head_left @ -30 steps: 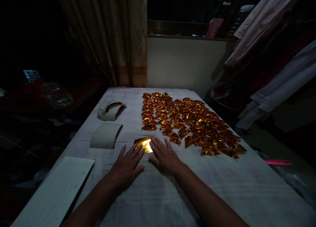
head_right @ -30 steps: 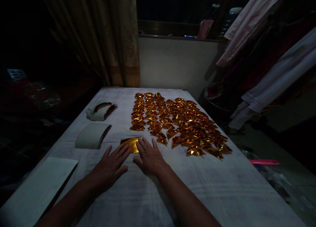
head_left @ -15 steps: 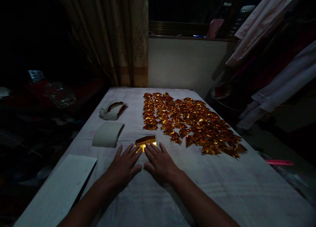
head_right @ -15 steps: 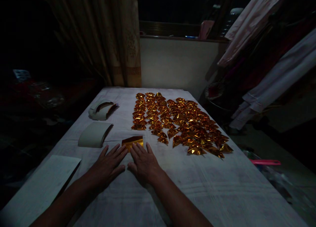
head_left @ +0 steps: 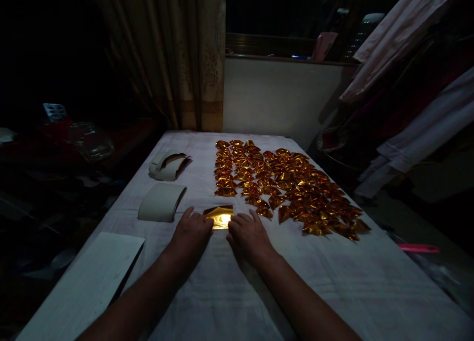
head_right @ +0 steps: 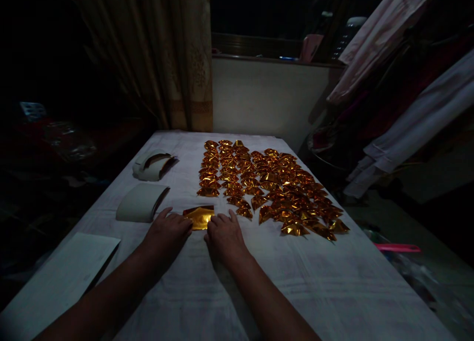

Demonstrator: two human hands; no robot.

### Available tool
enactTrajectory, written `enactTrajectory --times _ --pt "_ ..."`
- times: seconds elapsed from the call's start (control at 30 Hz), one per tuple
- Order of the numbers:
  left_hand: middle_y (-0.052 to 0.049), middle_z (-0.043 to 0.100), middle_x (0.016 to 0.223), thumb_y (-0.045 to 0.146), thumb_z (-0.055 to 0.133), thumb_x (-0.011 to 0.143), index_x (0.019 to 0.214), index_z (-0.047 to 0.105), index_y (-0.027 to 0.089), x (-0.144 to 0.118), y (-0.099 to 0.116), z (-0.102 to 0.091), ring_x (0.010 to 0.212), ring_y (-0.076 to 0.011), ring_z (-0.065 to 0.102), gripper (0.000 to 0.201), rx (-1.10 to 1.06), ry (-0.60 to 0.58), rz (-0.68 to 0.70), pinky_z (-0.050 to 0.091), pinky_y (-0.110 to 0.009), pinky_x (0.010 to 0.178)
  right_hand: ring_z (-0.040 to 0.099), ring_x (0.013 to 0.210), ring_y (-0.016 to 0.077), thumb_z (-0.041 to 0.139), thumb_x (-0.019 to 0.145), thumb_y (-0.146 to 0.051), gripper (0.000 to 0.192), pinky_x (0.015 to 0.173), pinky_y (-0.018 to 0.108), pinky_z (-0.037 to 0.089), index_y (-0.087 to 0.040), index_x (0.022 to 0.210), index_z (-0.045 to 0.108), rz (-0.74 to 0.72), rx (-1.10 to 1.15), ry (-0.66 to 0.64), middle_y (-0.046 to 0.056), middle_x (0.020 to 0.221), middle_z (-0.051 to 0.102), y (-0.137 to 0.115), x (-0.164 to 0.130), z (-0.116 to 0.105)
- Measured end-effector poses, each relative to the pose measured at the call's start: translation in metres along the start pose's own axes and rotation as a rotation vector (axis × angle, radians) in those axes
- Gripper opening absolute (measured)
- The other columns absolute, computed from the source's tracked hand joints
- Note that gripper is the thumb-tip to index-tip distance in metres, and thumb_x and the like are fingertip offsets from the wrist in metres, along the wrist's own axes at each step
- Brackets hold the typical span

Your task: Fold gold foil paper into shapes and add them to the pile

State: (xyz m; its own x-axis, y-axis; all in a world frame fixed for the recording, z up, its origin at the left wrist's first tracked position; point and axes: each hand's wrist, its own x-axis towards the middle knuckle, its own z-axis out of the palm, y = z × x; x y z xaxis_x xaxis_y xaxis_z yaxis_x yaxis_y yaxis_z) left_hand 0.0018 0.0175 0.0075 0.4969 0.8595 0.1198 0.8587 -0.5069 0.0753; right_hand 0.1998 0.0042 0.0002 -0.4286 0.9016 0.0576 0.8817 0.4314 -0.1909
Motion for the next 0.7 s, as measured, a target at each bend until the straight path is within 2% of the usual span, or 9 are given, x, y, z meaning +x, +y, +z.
enactTrajectory --times 0.07,0.17,0.33,0.47,0.53,0.7 --pt "-0.013 0.073 0.086 0.012 0.051 0.090 0.089 0.070 0.016 0.003 0.002 0.003 0.087 -0.0296 0.069 0.019 0.031 -0.030 0.024 0.036 -0.054 0.107 0.060 0.112 0.0249 0.065 0.092 -0.031 0.013 0.115 0.050 0.027 -0.023 0.100 0.070 0.015 -0.019 -0.013 0.006 0.112 0.071 -0.002 0.008 -0.003" --pt "-0.016 0.073 0.084 0.007 0.050 0.087 0.091 0.071 0.012 0.005 0.004 0.003 0.086 -0.0314 0.069 0.021 0.055 -0.082 0.050 0.039 -0.053 0.104 0.060 0.109 0.0249 0.065 0.092 -0.032 0.014 0.110 0.047 0.032 -0.024 0.102 0.071 0.006 -0.030 -0.010 0.006 0.112 0.071 0.000 0.015 -0.001" --pt "-0.014 0.073 0.081 0.005 0.048 0.087 0.087 0.070 0.012 0.007 0.003 -0.005 0.084 -0.0310 0.069 0.024 0.041 -0.082 0.010 0.044 -0.051 0.098 0.062 0.101 0.0218 0.059 0.095 -0.025 0.015 0.090 0.037 0.040 -0.027 0.100 0.073 0.015 0.007 0.056 0.004 0.110 0.072 0.008 0.014 0.009" --pt "-0.010 0.073 0.081 0.022 0.047 0.097 0.084 0.068 0.018 0.004 -0.001 -0.011 0.080 -0.0279 0.068 0.026 -0.044 -0.048 -0.100 0.047 -0.043 0.082 0.061 0.100 0.0211 0.058 0.096 -0.026 0.015 0.086 0.035 0.040 -0.026 0.099 0.073 0.040 0.083 0.127 0.003 0.108 0.072 0.016 0.010 0.018" --pt "-0.008 0.072 0.086 0.030 0.047 0.098 0.084 0.067 0.020 0.002 -0.004 -0.010 0.084 -0.0259 0.067 0.026 -0.124 -0.024 -0.154 0.047 -0.040 0.080 0.060 0.099 0.0215 0.057 0.097 -0.028 0.016 0.086 0.035 0.041 -0.025 0.098 0.073 0.045 0.114 0.150 0.004 0.108 0.071 0.019 0.009 0.021" --pt "-0.006 0.071 0.093 0.032 0.048 0.097 0.085 0.065 0.021 0.000 -0.013 0.002 0.091 -0.0244 0.063 0.023 -0.286 0.037 -0.196 0.047 -0.038 0.082 0.058 0.091 0.0216 0.054 0.099 -0.030 0.019 0.082 0.033 0.041 -0.023 0.091 0.070 0.108 0.157 0.187 0.006 0.097 0.068 0.021 0.010 0.025"
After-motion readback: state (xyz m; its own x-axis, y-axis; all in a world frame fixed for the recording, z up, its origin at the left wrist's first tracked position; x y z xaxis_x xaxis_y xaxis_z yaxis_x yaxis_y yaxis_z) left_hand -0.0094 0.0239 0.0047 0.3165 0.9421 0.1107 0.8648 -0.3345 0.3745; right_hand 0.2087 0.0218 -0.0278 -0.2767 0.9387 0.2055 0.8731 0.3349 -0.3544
